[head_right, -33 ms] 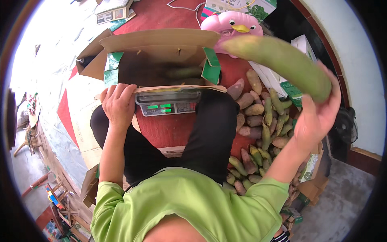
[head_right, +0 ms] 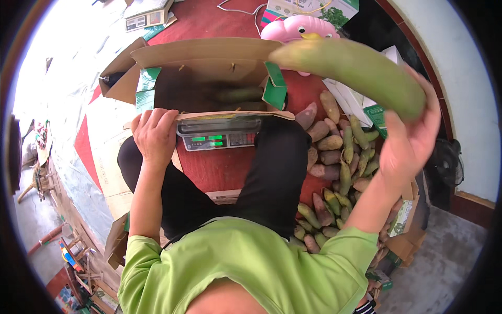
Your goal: Sorting vegetables from a pile on the floor and packing them into cardboard boxes while weighing them on a scale.
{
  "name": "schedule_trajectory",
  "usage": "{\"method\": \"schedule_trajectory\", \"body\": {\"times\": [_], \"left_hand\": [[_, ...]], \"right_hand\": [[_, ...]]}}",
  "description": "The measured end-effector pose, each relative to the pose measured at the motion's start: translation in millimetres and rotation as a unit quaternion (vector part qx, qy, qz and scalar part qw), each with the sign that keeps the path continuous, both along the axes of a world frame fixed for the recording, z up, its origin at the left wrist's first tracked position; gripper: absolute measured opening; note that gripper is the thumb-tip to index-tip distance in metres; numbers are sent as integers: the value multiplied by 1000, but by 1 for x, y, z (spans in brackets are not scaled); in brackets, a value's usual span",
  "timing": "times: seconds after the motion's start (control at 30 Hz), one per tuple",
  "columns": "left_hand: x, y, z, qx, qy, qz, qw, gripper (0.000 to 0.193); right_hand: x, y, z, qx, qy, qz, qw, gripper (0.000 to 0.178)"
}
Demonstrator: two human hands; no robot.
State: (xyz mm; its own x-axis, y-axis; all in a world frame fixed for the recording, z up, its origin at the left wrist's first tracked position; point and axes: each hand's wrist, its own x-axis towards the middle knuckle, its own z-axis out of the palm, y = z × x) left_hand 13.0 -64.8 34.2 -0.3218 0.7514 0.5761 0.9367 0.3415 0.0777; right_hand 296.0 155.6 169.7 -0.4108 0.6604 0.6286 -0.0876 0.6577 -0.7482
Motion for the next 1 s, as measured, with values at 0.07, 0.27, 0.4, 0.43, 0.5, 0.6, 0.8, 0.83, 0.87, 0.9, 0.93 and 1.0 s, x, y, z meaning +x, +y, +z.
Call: {"method": "schedule_trajectory", "body": {"times": [0.07,0.27,0.4,0.43,0.5,0.6,0.8,0.83,0.87,0.9,0.93,1.0], "left_hand": [[0,-1,1,0,-3,-2,1000,10],[-1,-2,3,-9,-27,-16,999,14],[-2,1,5,1,-5,-18,1000,9],[-2,1,3,1,-6,-26,1000,9],[-3,-4,2,2,-3,-10,1000,8],[-1,1,3,-5,-6,-27,1000,10],[1,0,3,-18,-12,-25,999,11],[1,0,2,-22,-15,-33,999,11],[0,1,2,-27,-20,-25,999,10],[1,1,3,-32,-26,-19,999,10],[2,0,2,-41,-17,-26,999,10],[6,1,1,-49,-10,-17,999,11]], "right_hand": [[-44,-2,3,-26,-40,71,996,50],[-155,-12,-51,-51,-241,262,933,45],[-213,-18,-107,135,-365,306,869,45],[-226,-26,-108,148,-426,324,832,48],[-253,-42,-123,208,-495,357,764,43],[-271,-57,-141,184,-555,349,732,23],[-276,-58,-144,107,-517,376,761,49],[-270,-54,-139,98,-501,367,778,50],[-262,-47,-134,93,-462,367,802,49],[-251,-39,-130,87,-423,365,825,48],[-235,-31,-117,62,-405,356,840,46],[-191,-14,-88,-3,-367,332,869,42]]}}
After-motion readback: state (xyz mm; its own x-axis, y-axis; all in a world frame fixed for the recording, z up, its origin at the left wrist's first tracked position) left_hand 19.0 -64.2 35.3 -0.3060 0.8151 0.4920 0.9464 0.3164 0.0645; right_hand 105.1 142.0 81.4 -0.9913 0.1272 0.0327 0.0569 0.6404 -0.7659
